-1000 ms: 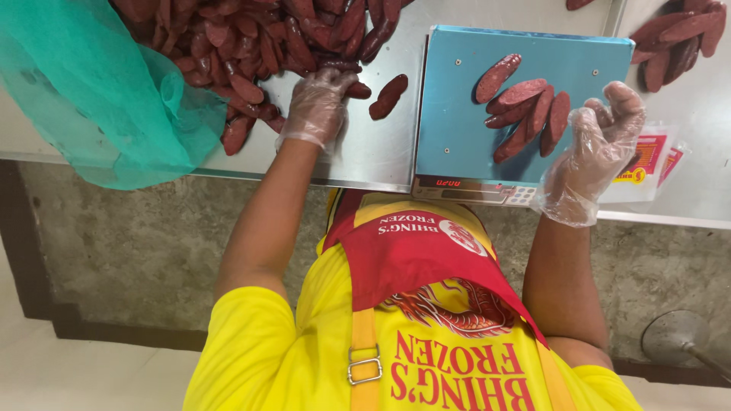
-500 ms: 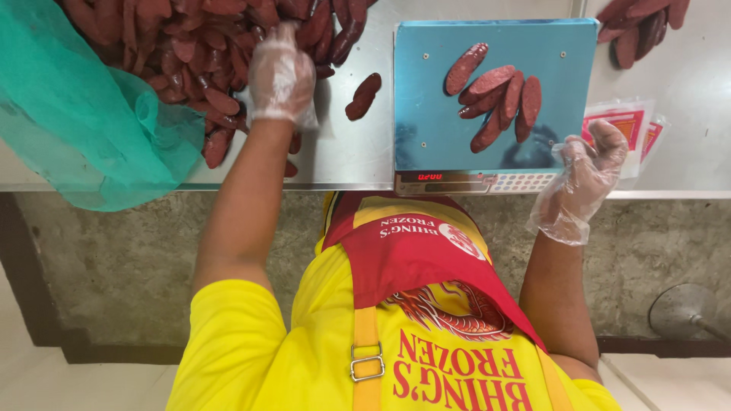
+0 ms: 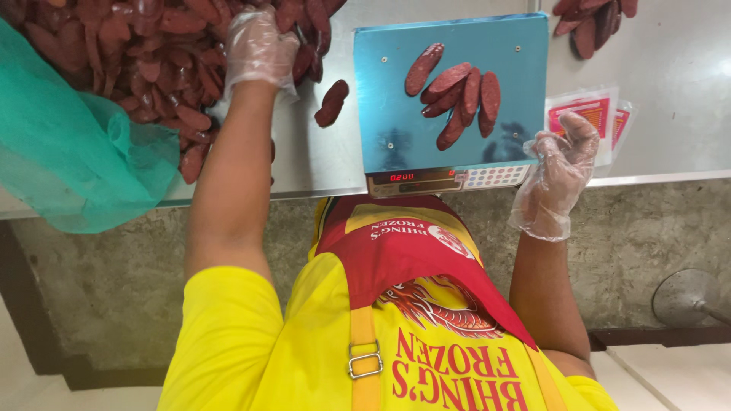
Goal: The person, wearing gloves, picks up individual pieces of meat from a pile, places several pieces onto a digital scale to weigh them, and then puts the weighed meat into plastic packets.
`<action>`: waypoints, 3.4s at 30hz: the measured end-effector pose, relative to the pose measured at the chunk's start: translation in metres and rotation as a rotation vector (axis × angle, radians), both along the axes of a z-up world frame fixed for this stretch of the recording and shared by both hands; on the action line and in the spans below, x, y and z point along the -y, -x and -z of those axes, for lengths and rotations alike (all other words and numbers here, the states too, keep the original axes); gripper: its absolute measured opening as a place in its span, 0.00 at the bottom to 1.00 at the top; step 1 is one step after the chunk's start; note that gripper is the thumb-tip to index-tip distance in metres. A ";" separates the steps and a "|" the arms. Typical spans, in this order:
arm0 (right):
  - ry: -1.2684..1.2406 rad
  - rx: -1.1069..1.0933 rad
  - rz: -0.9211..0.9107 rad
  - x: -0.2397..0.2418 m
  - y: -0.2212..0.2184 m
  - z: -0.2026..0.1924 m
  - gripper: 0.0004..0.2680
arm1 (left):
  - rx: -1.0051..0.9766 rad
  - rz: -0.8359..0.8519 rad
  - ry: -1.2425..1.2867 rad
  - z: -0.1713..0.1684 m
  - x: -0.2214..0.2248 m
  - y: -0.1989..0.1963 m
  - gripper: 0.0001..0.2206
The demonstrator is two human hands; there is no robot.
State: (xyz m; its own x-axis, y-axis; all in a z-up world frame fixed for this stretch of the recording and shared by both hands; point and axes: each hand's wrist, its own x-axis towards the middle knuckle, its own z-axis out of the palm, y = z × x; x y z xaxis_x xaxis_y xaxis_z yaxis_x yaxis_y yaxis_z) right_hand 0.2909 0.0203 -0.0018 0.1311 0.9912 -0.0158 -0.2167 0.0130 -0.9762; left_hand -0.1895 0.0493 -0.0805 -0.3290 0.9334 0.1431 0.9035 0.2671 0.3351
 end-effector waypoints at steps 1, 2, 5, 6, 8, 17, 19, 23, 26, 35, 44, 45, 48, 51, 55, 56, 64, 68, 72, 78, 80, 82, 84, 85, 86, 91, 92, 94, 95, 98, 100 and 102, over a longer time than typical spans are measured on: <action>-0.003 0.000 0.007 -0.001 -0.002 0.000 0.15 | 0.231 0.007 -0.086 -0.018 0.004 -0.003 0.14; 0.005 -0.006 0.007 -0.001 -0.004 0.001 0.15 | 0.232 0.013 -0.085 -0.034 0.010 -0.011 0.14; 0.044 -0.006 0.019 0.000 -0.010 0.006 0.15 | 0.662 0.103 -0.080 -0.057 0.015 -0.056 0.16; 0.076 0.002 0.025 0.001 -0.011 0.008 0.16 | 0.565 0.245 -0.200 -0.060 0.019 -0.073 0.17; 0.069 -0.001 0.014 -0.001 -0.012 0.013 0.15 | 0.350 0.355 -0.124 -0.063 0.019 -0.112 0.16; -0.022 0.078 -0.046 -0.025 -0.010 0.017 0.15 | 0.693 0.341 -0.434 -0.077 0.031 -0.169 0.20; -0.020 0.101 -0.056 -0.028 -0.010 0.017 0.14 | 0.792 0.199 -0.409 -0.073 0.034 -0.145 0.14; -0.008 0.063 -0.065 -0.030 -0.004 0.018 0.14 | 0.778 0.018 -0.459 -0.063 0.051 -0.102 0.10; -0.006 0.049 -0.088 -0.031 0.004 0.020 0.15 | 0.730 -0.041 -0.493 -0.057 0.077 -0.078 0.09; -0.075 0.014 -0.172 -0.048 0.026 0.017 0.16 | 0.750 -0.390 -0.621 -0.022 0.133 -0.013 0.05; -0.072 0.012 -0.193 -0.048 0.034 0.016 0.16 | 0.505 -0.480 -0.341 0.042 0.104 0.035 0.15; -0.062 0.027 -0.199 -0.047 0.035 0.016 0.16 | 0.503 -0.484 -0.344 0.046 0.098 0.030 0.15; -0.030 0.041 -0.179 -0.043 0.036 0.014 0.15 | 0.546 -0.593 -0.302 0.057 0.079 0.013 0.21; -0.031 0.053 -0.181 -0.043 0.034 0.014 0.16 | 0.212 -0.467 -0.385 0.072 0.067 0.012 0.22; -0.055 0.049 -0.182 -0.043 0.031 0.014 0.16 | 0.399 -0.590 -0.314 0.080 0.067 0.015 0.22; -0.052 0.067 -0.166 -0.042 0.030 0.012 0.15 | 0.600 -0.615 -0.368 0.077 0.068 0.015 0.20; -0.010 0.105 -0.115 -0.042 0.023 0.016 0.16 | 1.460 -0.665 -0.650 0.047 0.112 -0.004 0.16; -0.039 0.036 -0.164 -0.040 0.024 0.021 0.16 | 1.057 -0.540 -0.677 0.062 0.103 0.022 0.11; -0.026 -0.003 -0.198 -0.042 0.034 0.017 0.15 | 0.505 -0.480 -0.455 0.063 0.082 0.023 0.16; -0.036 0.011 -0.222 -0.044 0.041 0.013 0.15 | 0.550 -0.675 -0.203 0.076 0.064 0.023 0.16; -0.031 0.012 -0.228 -0.043 0.042 0.013 0.15 | 0.336 -0.636 -0.253 0.084 0.066 0.027 0.19; -0.026 0.011 -0.237 -0.040 0.043 0.014 0.15 | 0.376 -0.597 -0.281 0.082 0.069 0.022 0.20; -0.021 -0.004 -0.247 -0.035 0.044 0.015 0.16 | 0.416 -0.556 -0.308 0.072 0.071 0.019 0.22; -0.018 -0.003 -0.246 -0.033 0.045 0.016 0.16 | 0.474 -0.596 -0.260 0.068 0.072 0.017 0.23; -0.003 -0.008 -0.250 -0.032 0.046 0.018 0.16 | 0.533 -0.633 -0.213 0.065 0.072 0.015 0.24; 0.032 -0.021 -0.278 -0.033 0.049 0.019 0.15 | 0.480 -0.506 -0.364 0.058 0.073 0.022 0.17; 0.029 0.002 -0.280 -0.034 0.050 0.018 0.15 | 0.477 -0.516 -0.338 0.057 0.073 0.025 0.14; 0.027 0.027 -0.284 -0.033 0.051 0.017 0.15 | 0.425 -0.520 -0.281 0.057 0.071 0.028 0.14; 0.035 0.004 -0.288 -0.033 0.052 0.016 0.14 | 0.374 -0.521 -0.224 0.058 0.070 0.029 0.13; 0.034 -0.015 -0.299 -0.033 0.055 0.013 0.13 | 0.400 -0.479 -0.221 0.063 0.071 0.036 0.12; 0.026 -0.011 -0.304 -0.033 0.057 0.011 0.13 | 0.379 -0.457 -0.260 0.068 0.072 0.042 0.11; 0.079 0.050 -0.287 -0.032 0.059 0.009 0.12 | 0.358 -0.436 -0.297 0.072 0.072 0.045 0.10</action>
State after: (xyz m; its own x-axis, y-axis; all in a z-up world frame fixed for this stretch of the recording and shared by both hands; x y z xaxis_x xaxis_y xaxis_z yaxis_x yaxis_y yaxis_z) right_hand 0.2323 0.0526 -0.0106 -0.1514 0.9839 -0.0945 -0.1527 -0.1177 -0.9812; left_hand -0.2350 -0.0230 -0.1529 -0.7451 0.6404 0.1860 0.5511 0.4342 0.7125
